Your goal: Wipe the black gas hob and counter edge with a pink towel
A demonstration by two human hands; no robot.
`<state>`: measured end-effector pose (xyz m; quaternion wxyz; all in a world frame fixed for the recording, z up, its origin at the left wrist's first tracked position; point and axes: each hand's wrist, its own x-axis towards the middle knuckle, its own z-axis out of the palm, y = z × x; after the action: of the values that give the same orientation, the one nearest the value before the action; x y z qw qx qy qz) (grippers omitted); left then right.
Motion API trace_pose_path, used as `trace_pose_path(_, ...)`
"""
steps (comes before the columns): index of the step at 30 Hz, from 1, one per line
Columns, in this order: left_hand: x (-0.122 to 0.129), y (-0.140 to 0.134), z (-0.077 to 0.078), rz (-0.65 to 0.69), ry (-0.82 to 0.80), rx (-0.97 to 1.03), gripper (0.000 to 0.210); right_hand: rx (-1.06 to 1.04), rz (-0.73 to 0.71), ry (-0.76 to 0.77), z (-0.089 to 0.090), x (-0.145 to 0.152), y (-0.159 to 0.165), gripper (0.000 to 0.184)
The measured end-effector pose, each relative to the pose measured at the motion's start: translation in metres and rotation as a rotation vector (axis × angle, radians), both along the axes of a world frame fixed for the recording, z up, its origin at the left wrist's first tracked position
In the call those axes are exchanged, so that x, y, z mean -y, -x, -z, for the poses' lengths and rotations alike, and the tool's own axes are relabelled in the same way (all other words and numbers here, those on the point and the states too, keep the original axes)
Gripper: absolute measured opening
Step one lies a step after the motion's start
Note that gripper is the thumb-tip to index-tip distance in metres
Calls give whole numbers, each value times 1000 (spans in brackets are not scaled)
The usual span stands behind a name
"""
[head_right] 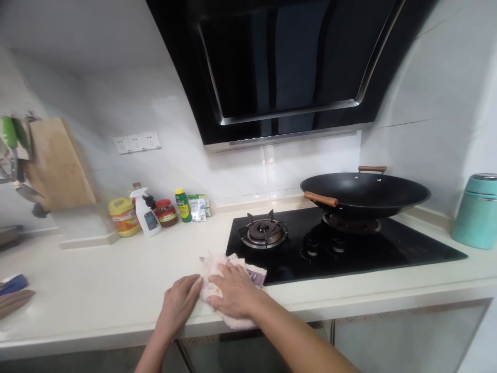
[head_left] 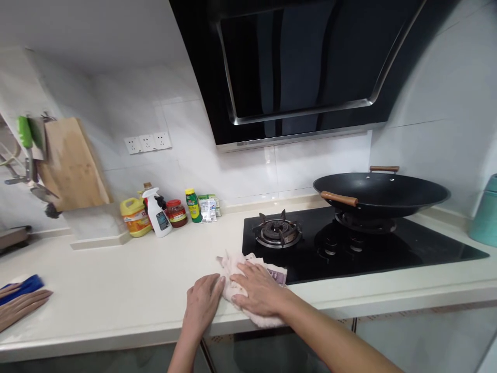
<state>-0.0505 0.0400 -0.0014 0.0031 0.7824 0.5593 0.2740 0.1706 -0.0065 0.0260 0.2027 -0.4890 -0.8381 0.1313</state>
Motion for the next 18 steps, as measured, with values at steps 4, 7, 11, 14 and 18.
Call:
trace_pose_path(4, 1, 0, -2, 4, 21, -10, 43, 5, 90, -1, -6, -35, -10, 58)
trace_pose_path(7, 2, 0, -3, -3, 36, -17, 43, -17, 211, 17, -9, -55, -20, 58)
trace_pose_path(11, 1, 0, -2, 8, 30, -15, 43, -16, 285, 57, -5, -58, -19, 65)
trace_pose_path(14, 0, 0, 0, 9, 26, -9, 43, 6, 202, 78, -2, -43, -13, 68)
trace_pose_path(18, -2, 1, 4, 2, 4, 14, 41, 25, 14, 83, -7, -19, -15, 67)
